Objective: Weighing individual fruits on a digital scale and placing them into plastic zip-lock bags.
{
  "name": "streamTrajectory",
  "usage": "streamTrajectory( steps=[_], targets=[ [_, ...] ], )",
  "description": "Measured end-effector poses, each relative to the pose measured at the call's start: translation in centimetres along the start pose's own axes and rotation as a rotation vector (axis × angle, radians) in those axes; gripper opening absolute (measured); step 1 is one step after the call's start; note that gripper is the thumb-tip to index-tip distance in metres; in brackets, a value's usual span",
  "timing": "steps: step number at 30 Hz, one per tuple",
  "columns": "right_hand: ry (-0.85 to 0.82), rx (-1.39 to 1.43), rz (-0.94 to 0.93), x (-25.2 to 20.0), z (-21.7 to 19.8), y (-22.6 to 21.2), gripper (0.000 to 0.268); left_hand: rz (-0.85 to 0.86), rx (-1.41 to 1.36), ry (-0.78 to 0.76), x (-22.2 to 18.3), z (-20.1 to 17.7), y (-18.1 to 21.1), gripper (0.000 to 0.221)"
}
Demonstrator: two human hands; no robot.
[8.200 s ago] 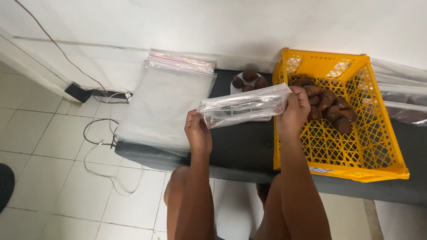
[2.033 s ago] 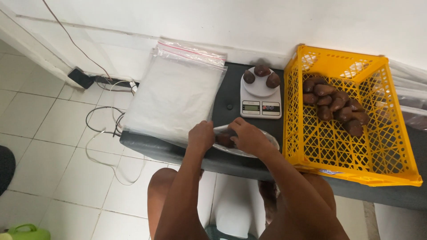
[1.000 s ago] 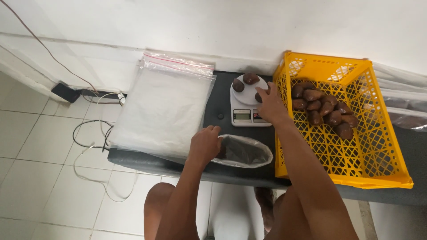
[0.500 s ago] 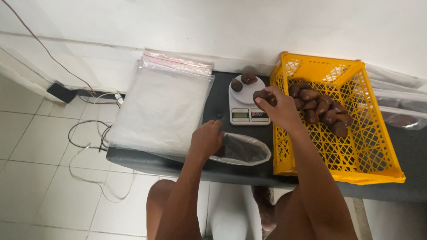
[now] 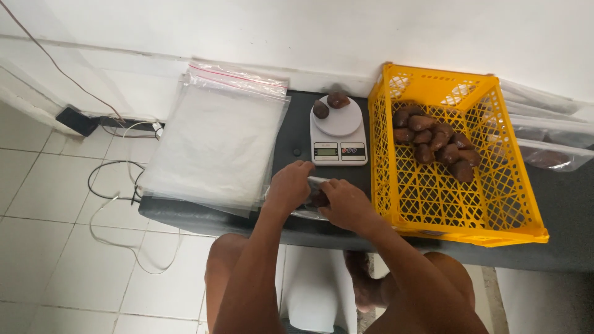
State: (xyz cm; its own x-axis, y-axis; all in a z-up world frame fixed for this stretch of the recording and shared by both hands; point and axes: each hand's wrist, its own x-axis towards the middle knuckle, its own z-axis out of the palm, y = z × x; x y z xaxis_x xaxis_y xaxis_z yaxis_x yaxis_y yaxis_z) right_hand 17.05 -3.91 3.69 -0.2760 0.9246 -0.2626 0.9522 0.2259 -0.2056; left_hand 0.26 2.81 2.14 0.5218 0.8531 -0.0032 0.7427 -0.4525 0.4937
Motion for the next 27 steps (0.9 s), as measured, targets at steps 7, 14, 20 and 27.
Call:
streamTrajectory(
  steps=[7,14,20,27],
  targets=[
    [0.286,0.129,-0.135,-0.6,0.6,2.6,0.037,0.019,0.032,-0.035,0.6,0.5,0.8,0.031],
    [0.758,0.229,-0.084,-3.3,-3.7,7.4,0.017,0.057,-0.004,-0.188,0.6,1.7,1.4,0.020],
    [0.844,0.349,0.020,-4.5,-4.1,10.1,0.008,0.150,0.064,-0.255,-0.4,0.9,4.8,0.014],
    [0.053,0.196,0.005,-4.8,-3.4,4.3,0.018,0.350,0.389,-0.249,1.8,10.5,1.7,0.015]
  ],
)
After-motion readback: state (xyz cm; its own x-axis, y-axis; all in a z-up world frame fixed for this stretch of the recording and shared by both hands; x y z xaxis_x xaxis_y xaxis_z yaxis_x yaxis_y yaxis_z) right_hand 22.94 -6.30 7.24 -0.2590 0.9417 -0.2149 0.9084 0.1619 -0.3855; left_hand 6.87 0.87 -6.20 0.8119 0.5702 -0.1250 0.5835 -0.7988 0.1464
